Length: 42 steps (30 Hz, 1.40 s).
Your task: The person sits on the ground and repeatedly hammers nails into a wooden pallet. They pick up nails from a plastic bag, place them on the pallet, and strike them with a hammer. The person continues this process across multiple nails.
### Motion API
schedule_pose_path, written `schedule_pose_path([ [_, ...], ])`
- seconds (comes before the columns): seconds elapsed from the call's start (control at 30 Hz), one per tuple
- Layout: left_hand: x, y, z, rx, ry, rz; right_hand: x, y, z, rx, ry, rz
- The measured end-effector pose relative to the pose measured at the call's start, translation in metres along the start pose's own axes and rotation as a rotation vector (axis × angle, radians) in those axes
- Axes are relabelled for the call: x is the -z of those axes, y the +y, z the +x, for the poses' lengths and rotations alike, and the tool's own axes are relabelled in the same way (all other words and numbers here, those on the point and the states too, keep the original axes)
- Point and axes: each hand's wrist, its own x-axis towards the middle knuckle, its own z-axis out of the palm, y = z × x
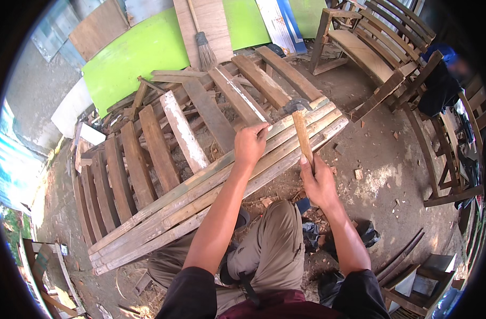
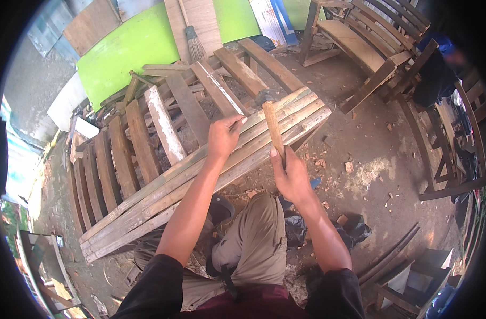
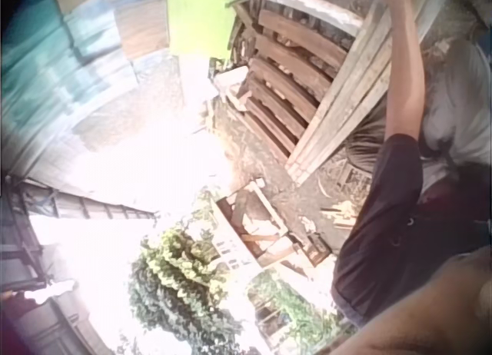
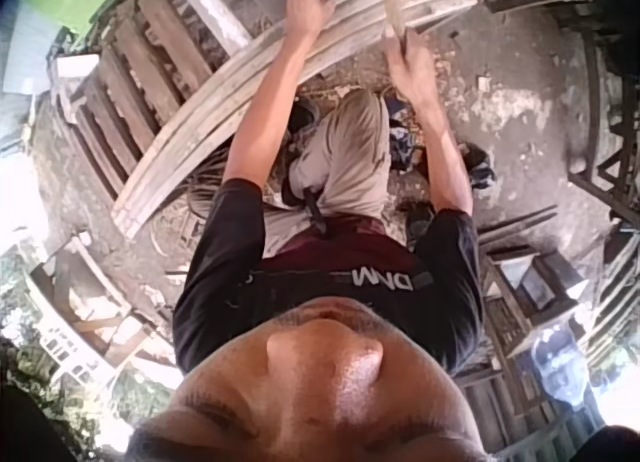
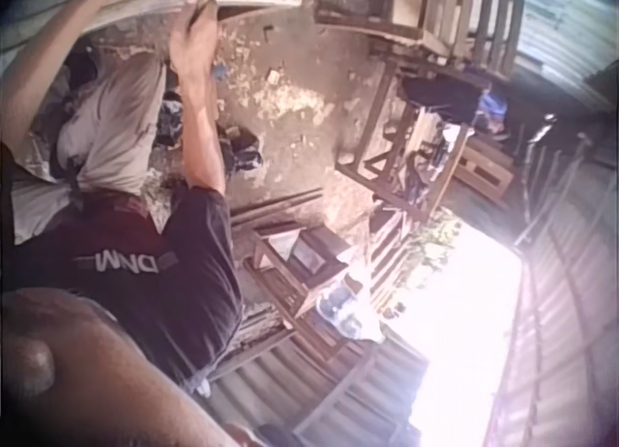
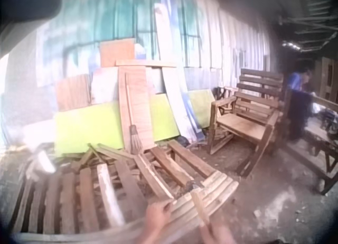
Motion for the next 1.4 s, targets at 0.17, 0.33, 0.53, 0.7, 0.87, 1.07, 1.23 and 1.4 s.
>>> schedule_pose_path([
  [0.17, 0.0, -0.005, 0.0, -0.034, 0.029, -0.007, 0.006, -0.025, 0.01, -0.007, -0.159, -0.108],
  [0.33, 0.0, 0.001, 0.001, 0.046, -0.035, 0.101, 0.012, -0.026, 0.011, 0.023, -0.176, -0.149],
  [0.53, 0.0, -0.005, 0.0, -0.079, 0.038, 0.031, 0.017, -0.033, 0.017, 0.056, -0.162, -0.181],
  [0.7, 0.0, -0.003, -0.002, -0.065, 0.035, 0.027, 0.021, -0.035, 0.021, 0.016, -0.157, -0.133],
  [0.87, -0.002, 0.0, 0.0, -0.02, 0.013, 0.026, 0.022, -0.028, 0.022, 0.093, -0.154, -0.193],
  [1.07, -0.002, -0.006, -0.001, -0.056, 0.02, 0.039, 0.022, -0.032, 0.023, 0.05, -0.2, -0.219],
  [1.23, -0.002, -0.005, -0.001, -0.033, 0.021, 0.025, 0.018, -0.039, 0.022, 0.082, -0.149, -0.225],
  [1.4, 0.0, -0.004, 0.0, -0.028, -0.001, 0.05, 0.016, -0.033, 0.022, 0.143, -0.159, -0.241],
])
